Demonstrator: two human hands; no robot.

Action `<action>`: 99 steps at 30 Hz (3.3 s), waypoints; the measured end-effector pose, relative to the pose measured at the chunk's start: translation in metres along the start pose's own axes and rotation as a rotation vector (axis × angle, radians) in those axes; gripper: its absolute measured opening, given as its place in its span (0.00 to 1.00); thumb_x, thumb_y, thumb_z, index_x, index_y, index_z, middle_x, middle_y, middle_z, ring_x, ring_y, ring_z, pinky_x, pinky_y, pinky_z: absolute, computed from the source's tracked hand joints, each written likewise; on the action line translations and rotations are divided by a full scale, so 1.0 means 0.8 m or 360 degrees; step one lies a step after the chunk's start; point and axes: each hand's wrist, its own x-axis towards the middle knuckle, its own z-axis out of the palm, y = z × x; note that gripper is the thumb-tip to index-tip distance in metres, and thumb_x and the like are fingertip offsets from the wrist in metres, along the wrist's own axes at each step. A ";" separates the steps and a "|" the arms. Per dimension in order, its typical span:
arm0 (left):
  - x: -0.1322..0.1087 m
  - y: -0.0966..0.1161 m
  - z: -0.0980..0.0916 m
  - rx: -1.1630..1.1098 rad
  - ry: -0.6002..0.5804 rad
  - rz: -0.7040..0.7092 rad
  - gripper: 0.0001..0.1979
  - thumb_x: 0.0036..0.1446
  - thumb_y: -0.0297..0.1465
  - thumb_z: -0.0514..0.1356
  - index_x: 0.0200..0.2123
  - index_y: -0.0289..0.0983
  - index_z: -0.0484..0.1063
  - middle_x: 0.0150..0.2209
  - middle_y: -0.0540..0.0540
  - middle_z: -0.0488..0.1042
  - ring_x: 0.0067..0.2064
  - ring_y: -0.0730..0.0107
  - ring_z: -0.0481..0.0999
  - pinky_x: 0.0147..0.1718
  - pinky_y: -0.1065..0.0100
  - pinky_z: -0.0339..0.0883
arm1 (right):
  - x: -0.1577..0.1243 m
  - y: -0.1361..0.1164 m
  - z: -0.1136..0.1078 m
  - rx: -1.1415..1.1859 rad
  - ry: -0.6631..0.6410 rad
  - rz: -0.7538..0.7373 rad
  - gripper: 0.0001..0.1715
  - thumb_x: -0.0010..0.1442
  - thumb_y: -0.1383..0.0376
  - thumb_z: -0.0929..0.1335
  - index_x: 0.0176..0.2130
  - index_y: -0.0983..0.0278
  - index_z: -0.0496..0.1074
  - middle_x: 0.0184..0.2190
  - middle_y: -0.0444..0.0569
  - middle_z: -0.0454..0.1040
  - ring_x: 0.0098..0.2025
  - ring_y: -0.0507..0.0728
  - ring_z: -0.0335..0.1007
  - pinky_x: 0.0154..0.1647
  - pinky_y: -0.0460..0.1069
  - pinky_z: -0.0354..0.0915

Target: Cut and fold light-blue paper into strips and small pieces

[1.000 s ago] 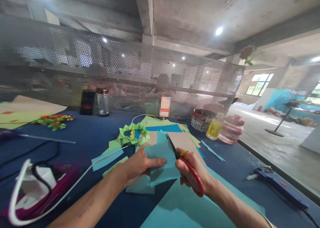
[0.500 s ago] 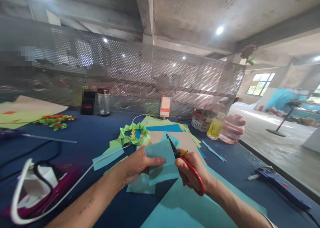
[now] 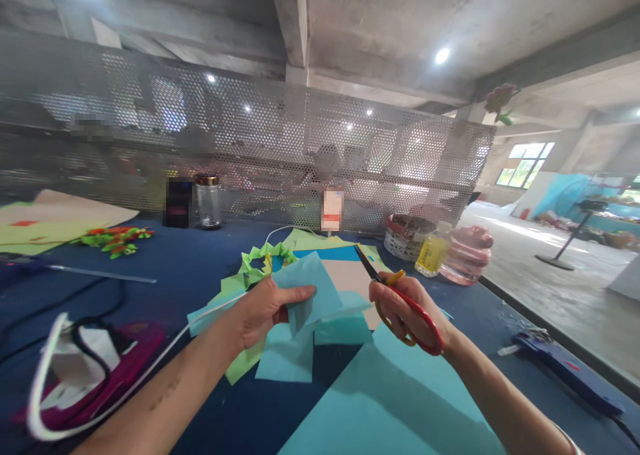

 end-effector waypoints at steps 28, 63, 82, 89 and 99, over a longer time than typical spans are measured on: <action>0.000 0.003 0.006 -0.0004 0.0232 0.0054 0.18 0.38 0.33 0.74 0.33 0.32 0.77 0.31 0.43 0.81 0.30 0.64 0.80 0.30 0.66 0.75 | 0.056 0.068 0.038 -0.1288 -0.0176 -0.0258 0.33 0.65 0.53 0.62 0.62 0.66 0.58 0.58 0.60 0.66 0.59 0.64 0.61 0.61 0.59 0.52; 0.015 -0.013 -0.014 0.0290 0.0300 0.0320 0.18 0.41 0.37 0.70 0.36 0.34 0.78 0.35 0.40 0.81 0.38 0.54 0.79 0.39 0.58 0.72 | 0.043 0.073 0.036 0.0211 0.0365 -0.0205 0.10 0.52 0.61 0.71 0.35 0.63 0.71 0.28 0.43 0.72 0.32 0.55 0.67 0.36 0.50 0.63; 0.012 -0.026 -0.002 0.0847 -0.0039 0.0629 0.16 0.49 0.35 0.65 0.43 0.42 0.76 0.43 0.45 0.78 0.45 0.59 0.76 0.43 0.64 0.69 | 0.036 0.070 0.047 0.0540 0.0158 -0.0025 0.22 0.51 0.53 0.72 0.40 0.65 0.74 0.34 0.49 0.78 0.38 0.60 0.73 0.43 0.55 0.68; 0.011 -0.026 0.004 0.0902 -0.0218 0.0692 0.11 0.53 0.31 0.63 0.40 0.41 0.78 0.48 0.45 0.76 0.47 0.60 0.75 0.46 0.64 0.67 | 0.032 0.067 0.051 0.0526 0.0151 0.0013 0.16 0.50 0.56 0.73 0.37 0.62 0.76 0.35 0.47 0.79 0.38 0.60 0.72 0.44 0.55 0.67; 0.016 -0.033 0.004 0.0952 -0.0128 0.0725 0.06 0.50 0.29 0.63 0.32 0.41 0.81 0.34 0.46 0.78 0.43 0.59 0.76 0.44 0.63 0.67 | 0.033 0.068 0.056 0.0524 0.0155 -0.0033 0.11 0.50 0.57 0.73 0.34 0.60 0.76 0.33 0.46 0.78 0.37 0.60 0.72 0.42 0.54 0.68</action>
